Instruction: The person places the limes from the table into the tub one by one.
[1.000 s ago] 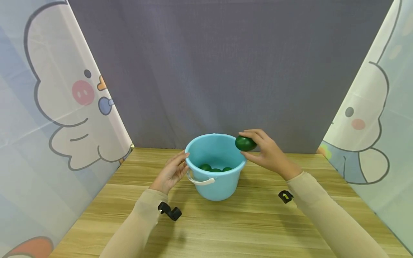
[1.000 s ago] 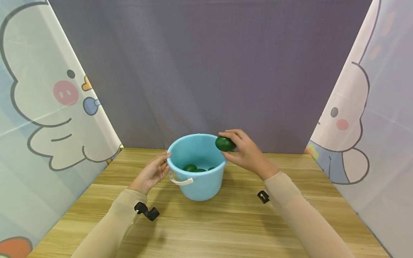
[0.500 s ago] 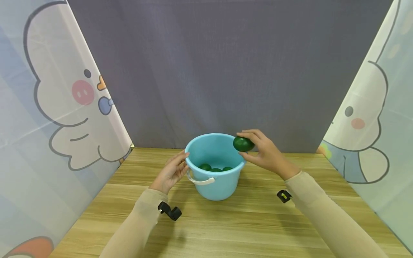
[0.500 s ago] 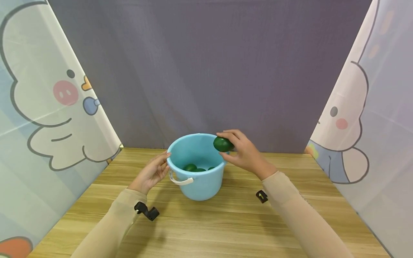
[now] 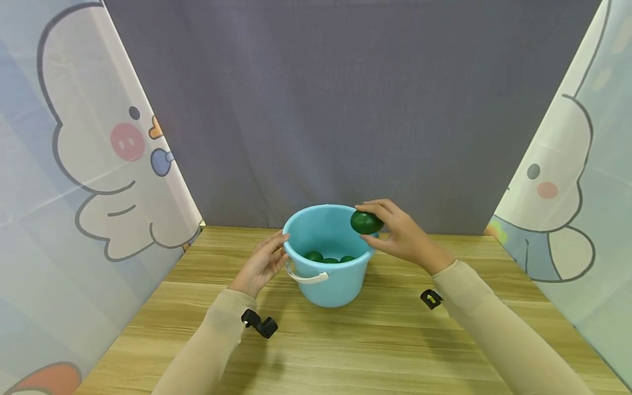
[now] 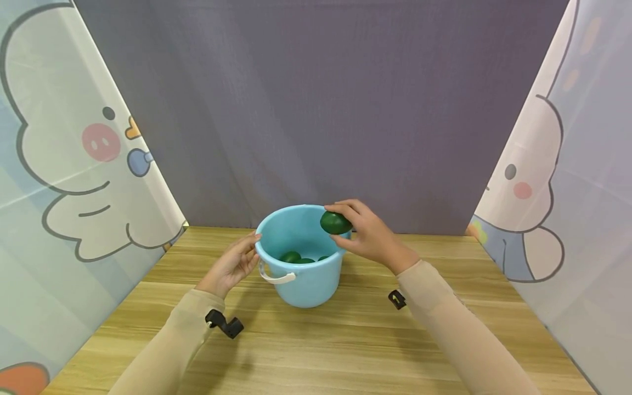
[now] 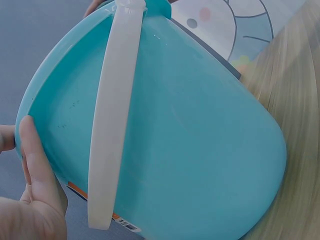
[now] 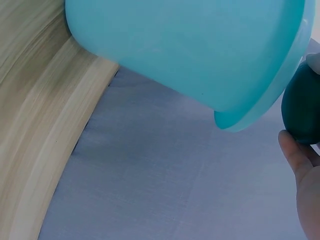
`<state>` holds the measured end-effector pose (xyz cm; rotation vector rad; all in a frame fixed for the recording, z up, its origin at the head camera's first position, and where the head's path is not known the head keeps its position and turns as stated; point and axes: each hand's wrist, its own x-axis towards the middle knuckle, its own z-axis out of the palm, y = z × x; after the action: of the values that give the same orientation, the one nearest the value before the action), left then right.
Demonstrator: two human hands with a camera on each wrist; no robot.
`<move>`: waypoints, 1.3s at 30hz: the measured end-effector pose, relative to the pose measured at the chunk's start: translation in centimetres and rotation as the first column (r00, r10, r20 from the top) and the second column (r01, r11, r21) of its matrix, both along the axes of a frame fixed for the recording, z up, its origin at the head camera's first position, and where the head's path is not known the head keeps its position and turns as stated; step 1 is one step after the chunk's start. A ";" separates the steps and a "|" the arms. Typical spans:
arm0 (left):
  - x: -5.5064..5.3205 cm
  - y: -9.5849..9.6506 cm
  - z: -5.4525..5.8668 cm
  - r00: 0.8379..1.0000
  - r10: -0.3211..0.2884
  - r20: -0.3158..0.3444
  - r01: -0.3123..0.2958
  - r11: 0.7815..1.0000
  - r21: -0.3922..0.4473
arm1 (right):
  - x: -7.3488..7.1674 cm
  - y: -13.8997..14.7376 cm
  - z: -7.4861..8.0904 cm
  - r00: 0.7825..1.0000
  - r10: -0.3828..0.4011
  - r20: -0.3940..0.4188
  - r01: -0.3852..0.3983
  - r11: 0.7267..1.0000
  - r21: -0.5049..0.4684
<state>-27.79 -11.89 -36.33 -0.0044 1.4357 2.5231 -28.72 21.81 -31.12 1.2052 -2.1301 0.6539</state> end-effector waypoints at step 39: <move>0.0 0.1 -0.1 1.000 0.012 0.004 -0.012 1.000 -0.006 | 0.3 -1.0 0.7 0.988 0.039 0.152 -0.054 0.994 0.100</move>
<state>-27.81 -11.79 -36.39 -0.0187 1.4466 2.5264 -28.40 20.85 -30.41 1.3013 -2.2910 0.6807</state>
